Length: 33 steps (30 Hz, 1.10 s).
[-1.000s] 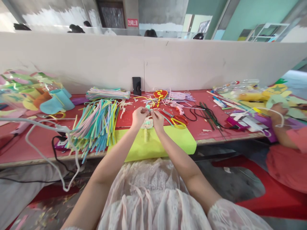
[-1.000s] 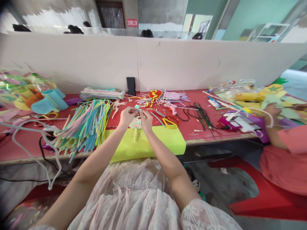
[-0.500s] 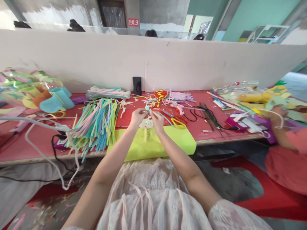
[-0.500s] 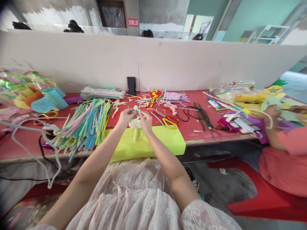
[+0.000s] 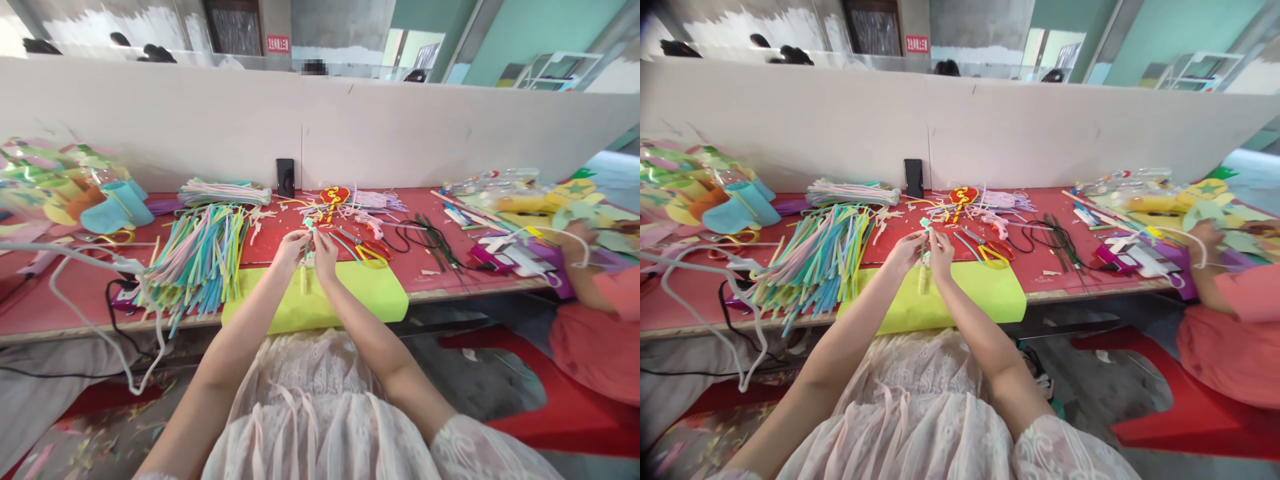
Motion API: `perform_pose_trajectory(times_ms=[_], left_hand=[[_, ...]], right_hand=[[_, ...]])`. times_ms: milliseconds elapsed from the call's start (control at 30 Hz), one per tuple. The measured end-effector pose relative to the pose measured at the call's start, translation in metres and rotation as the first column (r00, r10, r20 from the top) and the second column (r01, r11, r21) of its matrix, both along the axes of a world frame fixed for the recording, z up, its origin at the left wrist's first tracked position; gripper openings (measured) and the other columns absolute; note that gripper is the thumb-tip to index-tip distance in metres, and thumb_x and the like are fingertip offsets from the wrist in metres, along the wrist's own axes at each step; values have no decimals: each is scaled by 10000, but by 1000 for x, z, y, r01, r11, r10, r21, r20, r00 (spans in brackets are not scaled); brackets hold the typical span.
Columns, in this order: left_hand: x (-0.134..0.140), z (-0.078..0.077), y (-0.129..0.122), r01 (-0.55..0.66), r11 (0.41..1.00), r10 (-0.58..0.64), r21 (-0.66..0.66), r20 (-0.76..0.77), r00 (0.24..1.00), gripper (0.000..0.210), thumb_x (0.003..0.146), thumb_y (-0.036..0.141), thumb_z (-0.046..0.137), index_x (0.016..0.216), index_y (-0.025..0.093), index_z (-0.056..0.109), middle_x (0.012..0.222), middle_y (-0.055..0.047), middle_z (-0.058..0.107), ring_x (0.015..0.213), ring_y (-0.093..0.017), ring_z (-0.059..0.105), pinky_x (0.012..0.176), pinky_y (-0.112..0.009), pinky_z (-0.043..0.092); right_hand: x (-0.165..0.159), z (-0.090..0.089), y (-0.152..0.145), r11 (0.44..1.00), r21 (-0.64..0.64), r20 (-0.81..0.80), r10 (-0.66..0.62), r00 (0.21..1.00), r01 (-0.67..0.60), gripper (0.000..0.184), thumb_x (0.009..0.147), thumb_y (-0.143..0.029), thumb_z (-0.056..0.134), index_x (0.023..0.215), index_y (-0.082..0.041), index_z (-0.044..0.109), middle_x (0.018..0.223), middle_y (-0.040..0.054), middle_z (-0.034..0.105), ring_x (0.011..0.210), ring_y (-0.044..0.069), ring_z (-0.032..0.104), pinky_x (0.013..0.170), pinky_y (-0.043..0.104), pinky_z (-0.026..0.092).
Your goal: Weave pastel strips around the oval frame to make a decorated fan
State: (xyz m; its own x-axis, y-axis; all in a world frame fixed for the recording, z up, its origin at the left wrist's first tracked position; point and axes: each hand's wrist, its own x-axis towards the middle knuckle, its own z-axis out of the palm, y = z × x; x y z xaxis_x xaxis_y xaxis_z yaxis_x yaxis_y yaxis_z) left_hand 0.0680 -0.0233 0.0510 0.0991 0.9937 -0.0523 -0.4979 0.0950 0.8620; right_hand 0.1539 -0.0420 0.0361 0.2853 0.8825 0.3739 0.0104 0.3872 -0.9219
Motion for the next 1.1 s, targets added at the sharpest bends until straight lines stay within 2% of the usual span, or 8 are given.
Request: perform_pose_trajectory(times_ms=[167, 433, 733, 867, 1100], left_hand=[[-5, 2, 0, -55, 998, 55, -5, 14, 998, 192, 581, 166, 721, 706, 118, 584, 631, 10, 609, 584, -74, 586, 690, -240, 490], [-12, 4, 1, -108, 994, 110, 31, -115, 987, 245, 555, 233, 738, 705, 121, 581, 617, 17, 598, 539, -59, 555, 633, -219, 480], [-16, 8, -2, -95, 994, 103, 47, -209, 973, 270, 535, 274, 743, 704, 126, 593, 612, 16, 599, 539, -63, 557, 625, -221, 482], [-22, 7, 0, -83, 993, 105, 87, -281, 954, 269, 530, 277, 738, 704, 125, 601, 599, 15, 603, 545, -73, 563, 640, -233, 484], [-28, 9, 2, -122, 966, 217, 228, -459, 861, 213, 599, 266, 691, 755, 132, 632, 657, -11, 640, 585, -97, 580, 642, -242, 479]], right_hand=[[-1, 0, 2, 999, 18, 0, 44, 999, -44, 377, 790, -491, 454, 873, -177, 645, 908, 44, 635, 841, 149, 567, 729, 249, 455], [6, 2, 3, 995, 18, 17, 95, 995, -95, 403, 781, -517, 454, 840, -164, 639, 851, 49, 633, 777, 151, 567, 689, 248, 459], [11, -2, 9, 987, -45, -21, 150, 988, -151, 419, 765, -566, 456, 747, -174, 603, 686, 20, 611, 634, 131, 568, 616, 240, 468], [17, 0, 13, 982, -47, -43, 180, 983, -182, 423, 735, -559, 510, 806, -160, 636, 722, 38, 633, 634, 136, 581, 615, 256, 489], [21, -1, 17, 939, -40, -57, 338, 939, -341, 381, 667, -452, 650, 933, -180, 662, 868, 47, 676, 727, 157, 621, 721, 313, 520]])
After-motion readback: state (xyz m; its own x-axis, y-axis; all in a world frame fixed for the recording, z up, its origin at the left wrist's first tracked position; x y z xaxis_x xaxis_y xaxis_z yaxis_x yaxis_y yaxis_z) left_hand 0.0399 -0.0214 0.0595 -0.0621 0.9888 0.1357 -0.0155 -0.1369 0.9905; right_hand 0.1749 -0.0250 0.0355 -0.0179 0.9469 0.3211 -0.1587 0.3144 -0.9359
